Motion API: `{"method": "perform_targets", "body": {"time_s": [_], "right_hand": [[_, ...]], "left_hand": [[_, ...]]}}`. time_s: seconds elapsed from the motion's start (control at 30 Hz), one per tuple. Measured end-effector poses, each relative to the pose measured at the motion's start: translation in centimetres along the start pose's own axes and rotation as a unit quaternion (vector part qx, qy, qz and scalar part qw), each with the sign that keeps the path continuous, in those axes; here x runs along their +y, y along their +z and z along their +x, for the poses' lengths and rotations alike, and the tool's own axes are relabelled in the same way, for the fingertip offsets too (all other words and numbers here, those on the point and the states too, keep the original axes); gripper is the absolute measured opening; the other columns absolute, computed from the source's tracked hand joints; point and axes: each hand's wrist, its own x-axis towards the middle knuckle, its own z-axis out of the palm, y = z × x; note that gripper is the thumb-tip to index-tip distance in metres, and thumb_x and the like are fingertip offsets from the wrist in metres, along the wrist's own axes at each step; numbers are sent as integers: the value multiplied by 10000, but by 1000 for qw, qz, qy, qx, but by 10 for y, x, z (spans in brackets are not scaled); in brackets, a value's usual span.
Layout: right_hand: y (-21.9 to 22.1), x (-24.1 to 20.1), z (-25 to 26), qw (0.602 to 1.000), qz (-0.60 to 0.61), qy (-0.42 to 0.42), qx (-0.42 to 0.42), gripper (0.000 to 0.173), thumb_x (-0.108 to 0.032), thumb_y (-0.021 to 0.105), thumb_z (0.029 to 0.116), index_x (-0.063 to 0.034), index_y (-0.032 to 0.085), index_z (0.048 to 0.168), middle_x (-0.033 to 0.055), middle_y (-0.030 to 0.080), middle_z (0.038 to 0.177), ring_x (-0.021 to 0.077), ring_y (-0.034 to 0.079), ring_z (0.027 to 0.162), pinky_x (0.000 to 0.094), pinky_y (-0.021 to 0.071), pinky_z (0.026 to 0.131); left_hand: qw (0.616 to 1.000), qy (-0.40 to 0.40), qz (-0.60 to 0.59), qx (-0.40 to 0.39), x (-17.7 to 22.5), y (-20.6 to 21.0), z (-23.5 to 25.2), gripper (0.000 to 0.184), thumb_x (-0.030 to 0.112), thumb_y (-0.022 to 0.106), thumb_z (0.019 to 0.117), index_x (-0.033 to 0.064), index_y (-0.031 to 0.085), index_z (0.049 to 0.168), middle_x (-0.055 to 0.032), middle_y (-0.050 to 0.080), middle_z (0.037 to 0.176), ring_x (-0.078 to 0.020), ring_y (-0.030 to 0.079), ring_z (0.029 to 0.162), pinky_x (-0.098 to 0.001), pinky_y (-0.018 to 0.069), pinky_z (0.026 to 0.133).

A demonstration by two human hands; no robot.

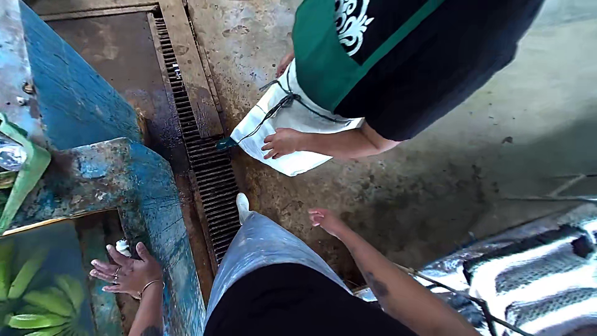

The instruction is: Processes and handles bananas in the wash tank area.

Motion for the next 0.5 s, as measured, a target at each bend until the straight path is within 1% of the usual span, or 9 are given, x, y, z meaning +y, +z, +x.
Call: {"method": "perform_targets", "body": {"time_s": [0.13,0.23,0.37,0.43,0.5], "right_hand": [[-10,-39,33,999,-31,-21,-22,401,-122,492,1082,-10,496,1468,243,585,1394,308,671,1148,435,534,995],[-10,-56,50,997,-59,-31,-38,394,-123,503,1079,-13,509,1457,241,597,1374,297,676,1128,426,536,984],[-4,-69,60,994,-85,-32,-54,391,-114,520,1072,0,518,1446,241,593,1381,300,682,1118,429,544,980],[-4,-70,62,993,-90,-28,-65,395,-96,523,1065,11,516,1445,248,575,1406,316,674,1146,436,540,996],[-4,-69,64,993,-93,-19,-71,394,-86,524,1062,2,516,1446,245,559,1429,326,666,1169,444,539,1004]], "left_hand": [[1000,5,4,8,-3,3,0,700,601,331,1024,201,359,1598,-195,224,1683,-402,163,1567,-699,156,1186],[1000,6,2,22,-5,6,-1,734,636,325,1002,191,396,1581,-201,265,1668,-408,187,1560,-691,160,1185],[1000,6,-7,25,-2,2,-2,749,643,326,992,175,413,1570,-211,281,1659,-419,195,1555,-688,157,1185],[1000,3,-8,19,1,0,-3,763,649,317,986,165,419,1567,-216,288,1655,-423,203,1553,-694,160,1182],[1000,2,-6,21,0,0,-3,764,653,308,986,165,432,1561,-216,296,1652,-421,211,1551,-693,163,1182]]}}
